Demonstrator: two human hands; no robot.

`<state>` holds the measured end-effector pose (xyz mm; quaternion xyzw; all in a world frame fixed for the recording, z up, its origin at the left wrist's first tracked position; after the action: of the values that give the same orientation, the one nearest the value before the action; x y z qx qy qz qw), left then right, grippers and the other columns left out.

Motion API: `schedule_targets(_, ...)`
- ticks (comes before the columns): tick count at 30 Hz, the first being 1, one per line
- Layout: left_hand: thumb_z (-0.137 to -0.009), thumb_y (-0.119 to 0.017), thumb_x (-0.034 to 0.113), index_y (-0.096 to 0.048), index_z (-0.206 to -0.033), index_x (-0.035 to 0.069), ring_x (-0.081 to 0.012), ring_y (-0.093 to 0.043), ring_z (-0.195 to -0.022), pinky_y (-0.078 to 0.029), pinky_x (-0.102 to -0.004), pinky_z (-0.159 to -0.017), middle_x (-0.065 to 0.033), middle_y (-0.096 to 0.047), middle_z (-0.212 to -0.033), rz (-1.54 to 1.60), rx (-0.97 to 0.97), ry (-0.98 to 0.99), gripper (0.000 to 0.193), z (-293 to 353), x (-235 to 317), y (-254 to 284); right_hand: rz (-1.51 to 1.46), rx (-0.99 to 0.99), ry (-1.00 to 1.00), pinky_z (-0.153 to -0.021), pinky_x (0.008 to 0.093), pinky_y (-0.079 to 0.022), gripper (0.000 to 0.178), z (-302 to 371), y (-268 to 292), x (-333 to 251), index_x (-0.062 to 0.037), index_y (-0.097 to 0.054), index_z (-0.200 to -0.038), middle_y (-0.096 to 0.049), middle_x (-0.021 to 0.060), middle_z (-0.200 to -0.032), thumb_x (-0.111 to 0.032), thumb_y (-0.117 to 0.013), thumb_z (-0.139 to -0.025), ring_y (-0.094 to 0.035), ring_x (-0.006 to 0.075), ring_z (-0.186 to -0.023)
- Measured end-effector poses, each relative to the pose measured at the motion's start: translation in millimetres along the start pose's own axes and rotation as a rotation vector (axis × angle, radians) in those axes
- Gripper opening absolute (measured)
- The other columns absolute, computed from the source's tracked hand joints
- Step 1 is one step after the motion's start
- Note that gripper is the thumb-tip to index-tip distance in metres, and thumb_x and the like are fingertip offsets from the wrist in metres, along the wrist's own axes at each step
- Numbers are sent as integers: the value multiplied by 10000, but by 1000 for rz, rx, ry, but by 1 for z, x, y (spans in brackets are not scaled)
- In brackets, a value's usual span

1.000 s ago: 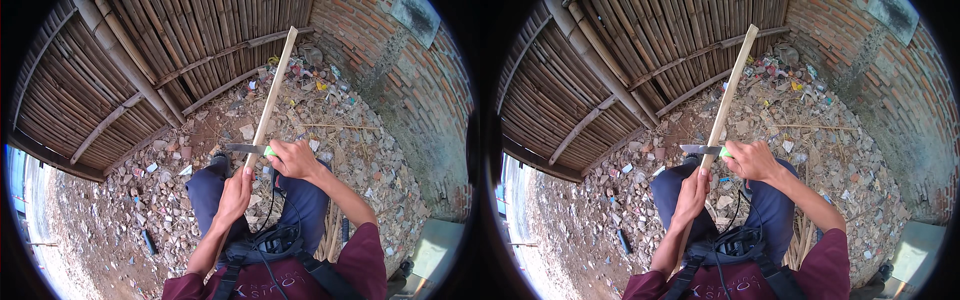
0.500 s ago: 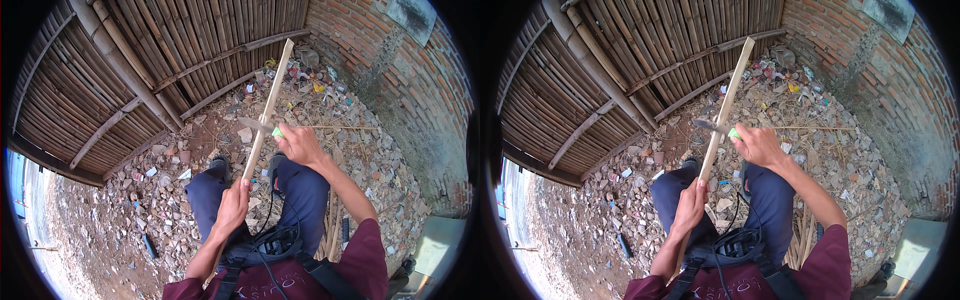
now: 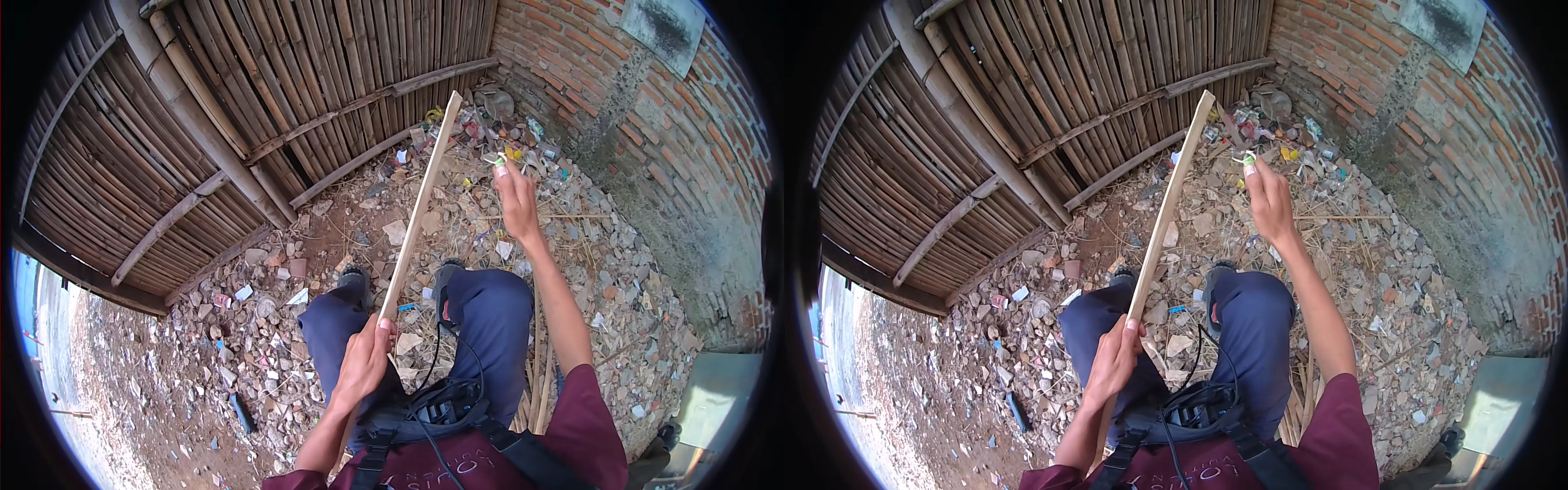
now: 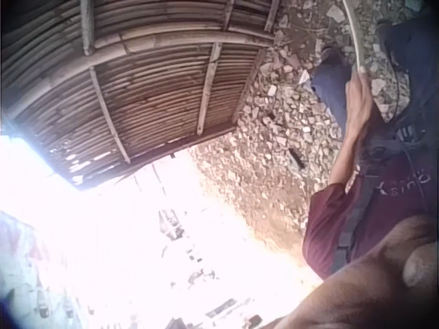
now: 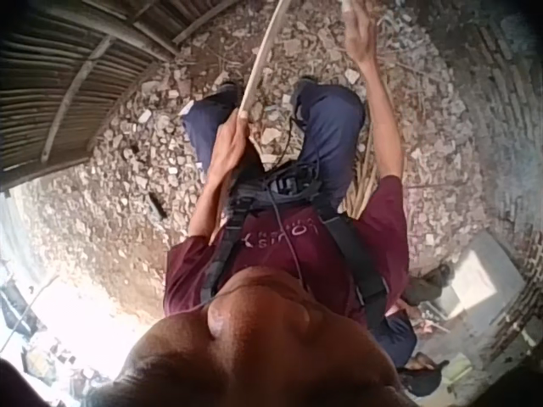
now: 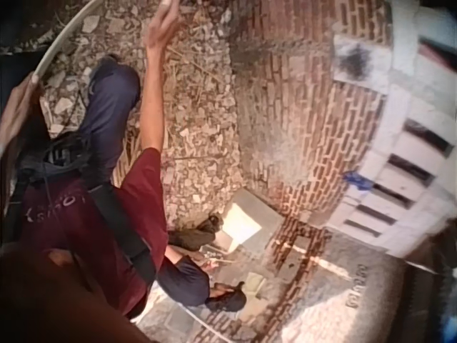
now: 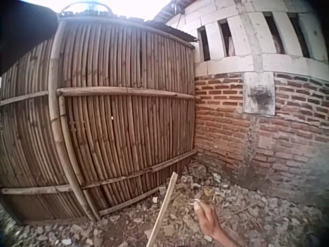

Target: The person whittles a long bamboo stick using a small knife, shaving off thin strips of the outer layer.

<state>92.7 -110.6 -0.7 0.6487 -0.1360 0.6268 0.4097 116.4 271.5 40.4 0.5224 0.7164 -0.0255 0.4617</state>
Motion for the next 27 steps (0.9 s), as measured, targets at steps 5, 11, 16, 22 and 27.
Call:
schedule_targets(5, -1195, -318, 381, -587, -1028, 30, -66, -357, -555, -315, -283, -510, 29, -396, -665, 107, -14, -12, 473, 1, 0, -2, 193, -129, 98, -615, 470, -435, 530, 13, 7, -18, 66, -619, -1156, -592, 181, -719, -426, -429, -1108, -619, 353, -648)
schedule_targets(11, -1187, -310, 315, -627, -1089, -11, -197, -421, -626, -399, -387, -631, -57, -421, -674, 124, -59, 55, 465, 2, 9, 0, 235, -327, 298, -637, 536, -516, 338, 39, -9, -66, -31, -568, -1003, -668, 193, -815, -363, -545, -1062, -672, 432, -712)
schedule_targets(16, -1188, -328, 350, -623, -1120, 7, -143, -428, -631, -402, -349, -618, -28, -444, -689, 29, 15, -10, 457, -7, 19, -3, 250, -479, 267, -630, 534, -523, 336, 78, -20, -88, -24, -582, -1013, -686, 198, -854, -359, -573, -1035, -685, 435, -734)
schedule_targets(22, -1153, -504, 273, -608, -1143, -4, -155, -493, -664, -423, -348, -645, -78, -539, -723, -56, 100, -61, 296, -9, 35, -5, 237, -377, 180, -666, 531, -531, 290, 85, -19, -102, -15, -638, -1006, -684, 194, -861, -283, -684, -904, -697, 427, -777)
schedule_targets(27, -1126, -590, 269, -595, -1133, -8, -127, -491, -659, -423, -340, -620, -55, -545, -698, 0, 92, -78, 277, -23, 33, -15, 362, -280, 42, -671, 519, -544, 192, 77, -29, -76, -50, -690, -914, -709, 149, -859, -213, -751, -833, -709, 407, -770)
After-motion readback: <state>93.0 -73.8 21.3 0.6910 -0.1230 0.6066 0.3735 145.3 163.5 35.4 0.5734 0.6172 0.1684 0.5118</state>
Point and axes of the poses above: each hand's wrist, its own z-axis away from the middle knuckle, its own y-axis out of the back of the hand, x = y × z, the point moved 2 cm from there along -z, towards the middle knuckle
